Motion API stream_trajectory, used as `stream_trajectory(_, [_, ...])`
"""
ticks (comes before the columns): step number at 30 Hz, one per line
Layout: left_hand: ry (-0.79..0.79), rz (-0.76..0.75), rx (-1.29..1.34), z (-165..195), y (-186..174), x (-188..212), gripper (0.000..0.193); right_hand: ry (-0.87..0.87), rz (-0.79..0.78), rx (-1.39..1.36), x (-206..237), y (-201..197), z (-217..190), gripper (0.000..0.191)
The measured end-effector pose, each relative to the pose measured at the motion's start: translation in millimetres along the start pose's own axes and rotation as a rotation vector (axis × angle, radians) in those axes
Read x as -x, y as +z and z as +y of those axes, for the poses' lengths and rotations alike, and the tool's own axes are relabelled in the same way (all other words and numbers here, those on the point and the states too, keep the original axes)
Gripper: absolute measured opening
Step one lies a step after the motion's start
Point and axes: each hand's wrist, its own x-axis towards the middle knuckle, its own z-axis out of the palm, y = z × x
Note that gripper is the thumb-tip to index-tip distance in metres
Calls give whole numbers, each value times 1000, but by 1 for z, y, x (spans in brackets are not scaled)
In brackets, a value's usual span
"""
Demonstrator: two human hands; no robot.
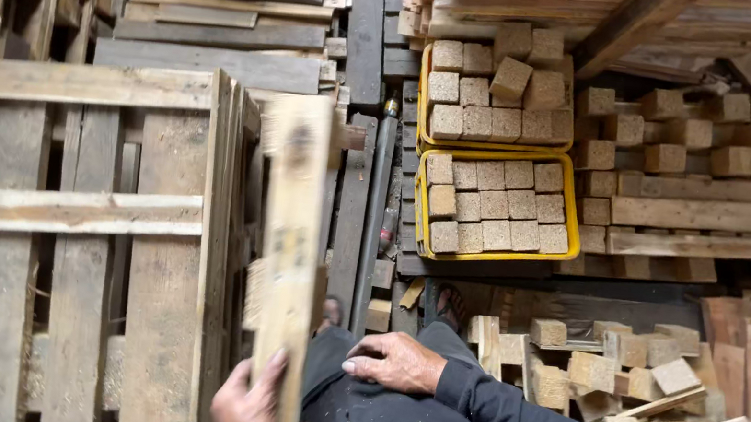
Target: The person assembles small wooden blocks onto a wooden pallet using a hammer and nails. They position blocks, drive nails, and occasionally move blocks between a yellow tray and the pallet.
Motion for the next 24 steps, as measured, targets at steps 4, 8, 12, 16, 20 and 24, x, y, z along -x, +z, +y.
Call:
stream_trajectory(4, [406, -247, -300, 55, 28, -23, 49, 33, 73, -333, -13, 22, 5, 44])
stream_trajectory(8, [606, -571, -386, 92, 65, -29, 53, -147, 471, -610, -24, 48, 12, 42])
stream_trajectory(12, [729, -825, -681, 106, 111, -21, 51, -259, 837, -1164, -15, 71, 15, 38])
stream_trajectory(16, [937, -920, -1032, 86, 172, -4, 54, -247, 1091, -1601, 11, 79, 27, 34])
stream_trajectory(20, [1158, -1026, -1212, 43, 237, 4, 56, -458, 1328, -1817, 33, 71, 55, 31])
stream_trajectory(24, [1412, -1176, -1206, 9, 287, 31, 64, -520, 1464, -2011, 60, 60, 88, 29])
